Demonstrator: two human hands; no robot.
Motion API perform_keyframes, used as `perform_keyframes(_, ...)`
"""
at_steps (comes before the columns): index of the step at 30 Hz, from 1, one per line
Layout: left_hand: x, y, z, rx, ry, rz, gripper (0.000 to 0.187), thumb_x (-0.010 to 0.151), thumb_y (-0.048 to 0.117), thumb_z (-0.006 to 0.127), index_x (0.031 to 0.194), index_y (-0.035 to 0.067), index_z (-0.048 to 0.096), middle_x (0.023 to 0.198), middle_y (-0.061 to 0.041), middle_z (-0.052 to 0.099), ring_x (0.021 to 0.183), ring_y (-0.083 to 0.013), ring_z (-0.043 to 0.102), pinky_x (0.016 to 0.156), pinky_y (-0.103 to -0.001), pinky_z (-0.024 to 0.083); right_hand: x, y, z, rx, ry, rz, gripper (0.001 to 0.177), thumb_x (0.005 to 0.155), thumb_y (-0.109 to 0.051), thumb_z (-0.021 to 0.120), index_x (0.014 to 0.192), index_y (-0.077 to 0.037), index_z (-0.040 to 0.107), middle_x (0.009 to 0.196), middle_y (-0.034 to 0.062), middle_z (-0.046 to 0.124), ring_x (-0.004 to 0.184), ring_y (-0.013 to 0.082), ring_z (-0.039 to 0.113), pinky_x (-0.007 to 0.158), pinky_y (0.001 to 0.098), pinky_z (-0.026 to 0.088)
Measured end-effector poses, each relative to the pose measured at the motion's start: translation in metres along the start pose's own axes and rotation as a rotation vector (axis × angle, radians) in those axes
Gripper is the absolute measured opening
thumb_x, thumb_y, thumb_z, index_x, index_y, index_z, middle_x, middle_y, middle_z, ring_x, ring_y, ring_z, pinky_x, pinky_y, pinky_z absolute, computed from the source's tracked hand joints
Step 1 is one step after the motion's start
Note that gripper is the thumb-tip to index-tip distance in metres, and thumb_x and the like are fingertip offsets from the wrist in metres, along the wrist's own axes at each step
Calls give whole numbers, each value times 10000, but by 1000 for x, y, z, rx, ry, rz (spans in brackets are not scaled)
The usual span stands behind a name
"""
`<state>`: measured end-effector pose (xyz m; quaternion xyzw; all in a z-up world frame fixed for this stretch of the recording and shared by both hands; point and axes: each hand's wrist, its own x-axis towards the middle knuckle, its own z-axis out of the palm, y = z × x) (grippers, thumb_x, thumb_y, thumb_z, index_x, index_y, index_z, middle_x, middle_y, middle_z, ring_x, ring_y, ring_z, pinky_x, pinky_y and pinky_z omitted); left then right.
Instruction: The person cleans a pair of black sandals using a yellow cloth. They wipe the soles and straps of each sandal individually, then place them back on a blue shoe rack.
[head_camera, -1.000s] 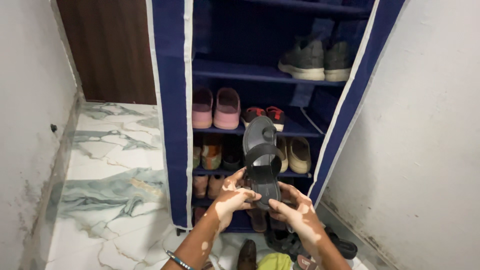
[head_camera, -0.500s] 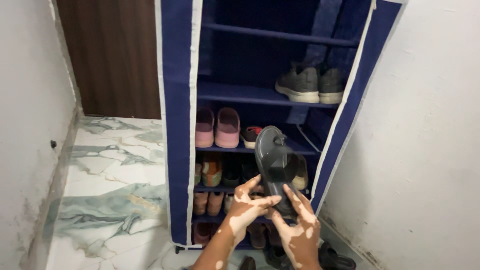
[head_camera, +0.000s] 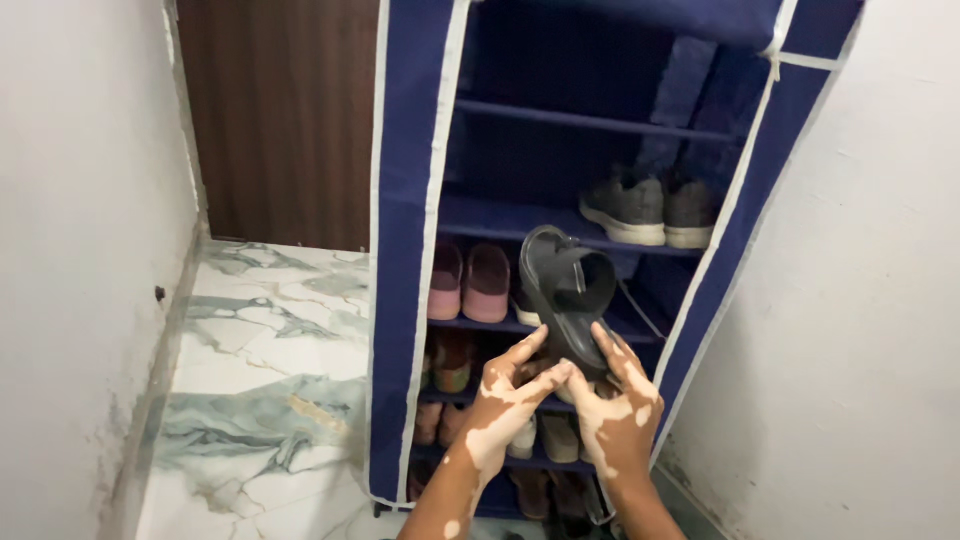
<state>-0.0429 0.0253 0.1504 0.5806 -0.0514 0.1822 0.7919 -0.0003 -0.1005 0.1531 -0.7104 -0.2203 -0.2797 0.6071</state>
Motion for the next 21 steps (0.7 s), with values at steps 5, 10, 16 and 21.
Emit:
perform_keyframes(5,19,0,-5,2,1,94,673,897,158,723,1510,42,471,1543,-105,515,1403,-212,506,1134,-314,411,34,-8,20,-160,33,-101,532,776,-202,831,1279,-68,717,1344,175,677,1173,282,692,975,361,538)
perform_keyframes(10,44,4,-6,64,-37,237,686,894,138,719,1517,36,451,1661,-99,356,1504,-233,393,1184,-334,358,70,-9,41,-195,73,-217,520,773,-268,827,1239,-57,733,1273,176,720,1170,308,704,1006,379,526)
perform_keyframes(16,57,16,-12,66,-68,169,705,891,146,702,1538,83,432,1661,-33,384,1495,-154,379,1126,-309,379,112,-8,66,-266,55,-180,511,769,-332,801,1211,-83,744,1232,146,734,1097,307,723,965,385,548)
perform_keyframes(21,71,10,-18,20,-99,191,784,909,149,698,1598,92,327,1646,-78,421,1467,-139,420,1140,-257,358,133,11,92,-310,70,-248,505,757,-352,793,1185,-86,757,1212,150,736,1082,335,711,948,407,539)
